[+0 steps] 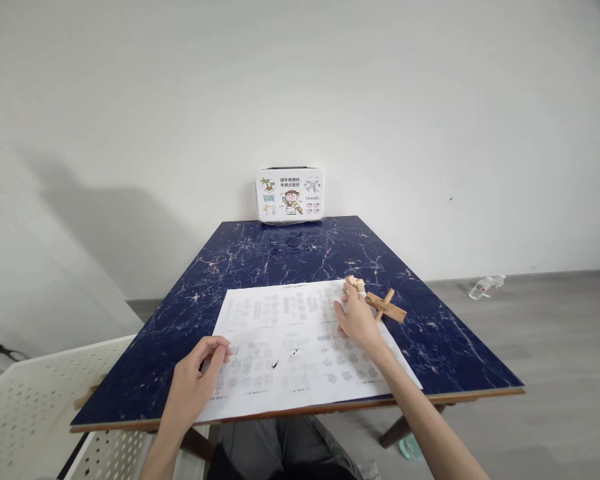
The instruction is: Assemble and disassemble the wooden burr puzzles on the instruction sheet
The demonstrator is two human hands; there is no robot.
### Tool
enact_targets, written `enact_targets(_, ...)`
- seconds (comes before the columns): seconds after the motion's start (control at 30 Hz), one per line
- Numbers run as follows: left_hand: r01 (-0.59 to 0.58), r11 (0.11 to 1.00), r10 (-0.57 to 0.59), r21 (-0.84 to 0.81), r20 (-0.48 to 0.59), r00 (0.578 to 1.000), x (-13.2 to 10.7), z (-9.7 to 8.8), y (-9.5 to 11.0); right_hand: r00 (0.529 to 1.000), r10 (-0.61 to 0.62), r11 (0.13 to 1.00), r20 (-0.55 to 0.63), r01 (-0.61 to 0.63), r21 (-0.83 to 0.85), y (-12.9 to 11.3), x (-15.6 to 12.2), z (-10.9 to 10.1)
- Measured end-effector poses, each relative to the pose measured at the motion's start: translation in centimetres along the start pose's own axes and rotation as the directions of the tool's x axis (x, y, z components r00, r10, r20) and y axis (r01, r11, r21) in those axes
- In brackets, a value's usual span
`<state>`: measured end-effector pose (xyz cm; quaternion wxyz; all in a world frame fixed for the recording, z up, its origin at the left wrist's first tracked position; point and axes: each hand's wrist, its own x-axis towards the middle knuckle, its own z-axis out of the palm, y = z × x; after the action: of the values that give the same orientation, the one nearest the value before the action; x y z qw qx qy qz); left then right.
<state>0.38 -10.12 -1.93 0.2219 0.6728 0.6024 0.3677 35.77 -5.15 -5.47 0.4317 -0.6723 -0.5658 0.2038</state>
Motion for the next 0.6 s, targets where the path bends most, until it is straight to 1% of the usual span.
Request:
enact_targets(0.07, -0.001, 1.0, 0.001, -0.006, 0.001, 1.0, -0.1, 0.0, 0.1, 0.999, -0.033, 0.999, -0.036, 0.032, -0.021, -0.2, 0.1, 0.1)
enact_targets(0.13, -0.003, 1.0, 0.003, -0.01, -0.001, 1.0, -0.1, 0.0, 0.2, 0.996, -0.077, 0.997, -0.048, 0.076, -0.019, -0.6, 0.0, 0.0)
enact_targets(0.2, -0.01, 1.0, 0.01, -0.011, -0.001, 1.0, -0.2, -0.1, 0.3, 0.991, -0.128, 0.992, -0.03, 0.128, 0.002, -1.4, -0.6, -0.4)
enact_targets(0.3, -0.021, 1.0, 0.021, -0.005, -0.004, 1.0, -0.2, -0.2, 0.3, 0.984, -0.177, 0.979, 0.035, 0.173, 0.105, -3.0, -2.1, -1.2)
enact_targets(0.37, -0.021, 1.0, 0.021, 0.014, -0.006, 1.0, -0.2, -0.1, 0.5, 0.98, -0.166, 0.937, 0.111, 0.122, 0.328, -3.9, -3.6, -1.6)
enact_targets(0.43, -0.038, 0.998, 0.04, 0.058, -0.026, 0.999, -0.3, 0.3, 1.1, 0.971, -0.16, 0.879, 0.179, 0.058, 0.474, -4.6, -5.1, -1.9)
enact_targets(0.53, -0.127, 0.986, 0.133, 0.112, -0.048, 0.99, -0.6, 1.8, 3.2, 0.949, -0.175, 0.833, 0.263, 0.0, 0.553, -4.9, -7.2, -1.7)
enact_targets(0.57, -0.148, 0.985, 0.149, 0.091, -0.008, 0.989, -0.7, 2.5, 4.1, 0.942, -0.185, 0.835, 0.28, 0.001, 0.55, -4.9, -7.8, -1.6)
enact_targets(0.6, -0.153, 0.987, 0.15, 0.04, 0.073, 0.986, -0.7, 3.3, 5.0, 0.937, -0.197, 0.845, 0.29, 0.012, 0.535, -4.9, -8.3, -1.5)
